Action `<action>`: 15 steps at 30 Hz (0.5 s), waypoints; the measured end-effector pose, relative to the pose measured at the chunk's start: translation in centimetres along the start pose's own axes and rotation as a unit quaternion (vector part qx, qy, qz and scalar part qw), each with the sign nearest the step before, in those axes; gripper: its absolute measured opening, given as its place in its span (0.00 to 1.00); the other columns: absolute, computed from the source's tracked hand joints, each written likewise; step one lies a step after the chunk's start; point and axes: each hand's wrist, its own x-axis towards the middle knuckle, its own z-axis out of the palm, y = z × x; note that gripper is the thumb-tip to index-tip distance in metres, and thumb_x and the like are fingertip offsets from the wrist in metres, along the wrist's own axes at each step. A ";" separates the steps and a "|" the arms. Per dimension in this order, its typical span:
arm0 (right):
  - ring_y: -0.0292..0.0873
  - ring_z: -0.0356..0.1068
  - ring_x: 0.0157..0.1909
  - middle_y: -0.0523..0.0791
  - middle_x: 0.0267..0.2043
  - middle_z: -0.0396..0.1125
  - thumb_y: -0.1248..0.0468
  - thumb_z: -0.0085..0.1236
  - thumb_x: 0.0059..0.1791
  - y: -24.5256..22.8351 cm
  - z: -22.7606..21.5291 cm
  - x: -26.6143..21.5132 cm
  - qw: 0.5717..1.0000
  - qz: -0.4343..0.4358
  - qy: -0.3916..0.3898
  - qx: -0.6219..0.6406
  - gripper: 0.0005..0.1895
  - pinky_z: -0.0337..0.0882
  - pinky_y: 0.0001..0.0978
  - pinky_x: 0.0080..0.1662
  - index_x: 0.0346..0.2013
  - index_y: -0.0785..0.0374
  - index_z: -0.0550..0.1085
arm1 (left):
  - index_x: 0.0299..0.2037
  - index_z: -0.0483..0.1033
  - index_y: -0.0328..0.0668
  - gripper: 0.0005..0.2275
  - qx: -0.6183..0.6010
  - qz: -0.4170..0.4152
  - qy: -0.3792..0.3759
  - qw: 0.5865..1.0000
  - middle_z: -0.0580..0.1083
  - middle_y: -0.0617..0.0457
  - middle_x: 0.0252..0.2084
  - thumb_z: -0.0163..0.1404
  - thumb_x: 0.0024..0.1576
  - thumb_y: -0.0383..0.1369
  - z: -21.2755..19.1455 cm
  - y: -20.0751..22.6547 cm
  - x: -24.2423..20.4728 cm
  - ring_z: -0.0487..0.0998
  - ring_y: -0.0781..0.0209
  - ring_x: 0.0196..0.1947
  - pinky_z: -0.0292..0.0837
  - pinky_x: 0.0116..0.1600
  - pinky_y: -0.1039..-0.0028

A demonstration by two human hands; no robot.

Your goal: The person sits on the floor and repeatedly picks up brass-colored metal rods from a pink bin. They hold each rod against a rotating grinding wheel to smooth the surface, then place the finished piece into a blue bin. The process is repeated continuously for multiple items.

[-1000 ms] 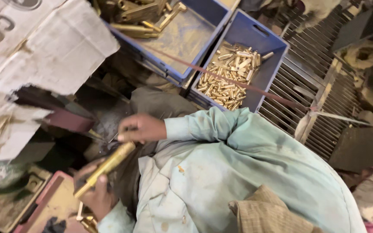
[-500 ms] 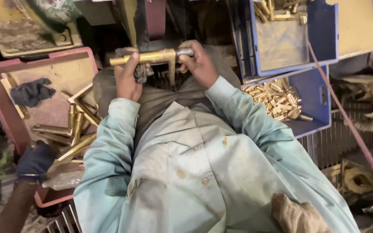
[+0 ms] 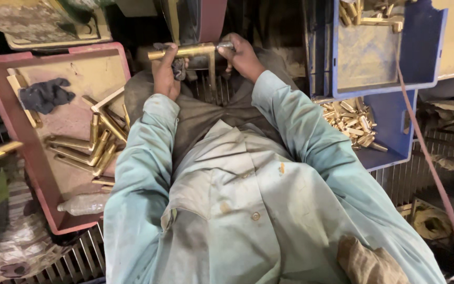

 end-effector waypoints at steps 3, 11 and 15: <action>0.34 0.67 0.25 0.44 0.36 0.67 0.64 0.56 0.56 0.1 0.5 0.1 0.999 0.023 0.022 -0.020 0.09 0.73 0.30 0.29 0.46 0.67 0.69 | 0.44 0.74 0.33 0.11 0.004 -0.004 0.028 1.000 0.77 0.46 0.35 0.61 0.57 0.29 -0.1 -0.6 0.5 0.79 0.57 0.28 0.76 0.31 0.70; 0.33 0.65 0.25 0.43 0.34 0.65 0.66 0.56 0.57 1.4 0.4 0.4 0.997 0.040 0.030 0.057 0.07 0.76 0.31 0.29 0.44 0.67 0.69 | 0.46 0.72 0.38 0.12 -0.003 -0.010 0.045 0.999 0.76 0.48 0.34 0.61 0.57 0.30 -0.5 -2.1 1.2 0.78 0.59 0.26 0.76 0.31 0.71; 0.33 0.65 0.25 0.43 0.32 0.64 0.66 0.57 0.56 2.0 -0.1 0.5 0.997 0.039 0.031 0.065 0.07 0.76 0.31 0.29 0.43 0.66 0.69 | 0.45 0.72 0.39 0.11 -0.015 -0.022 0.050 0.998 0.76 0.49 0.34 0.61 0.58 0.30 -0.3 -2.5 1.4 0.78 0.59 0.26 0.76 0.30 0.70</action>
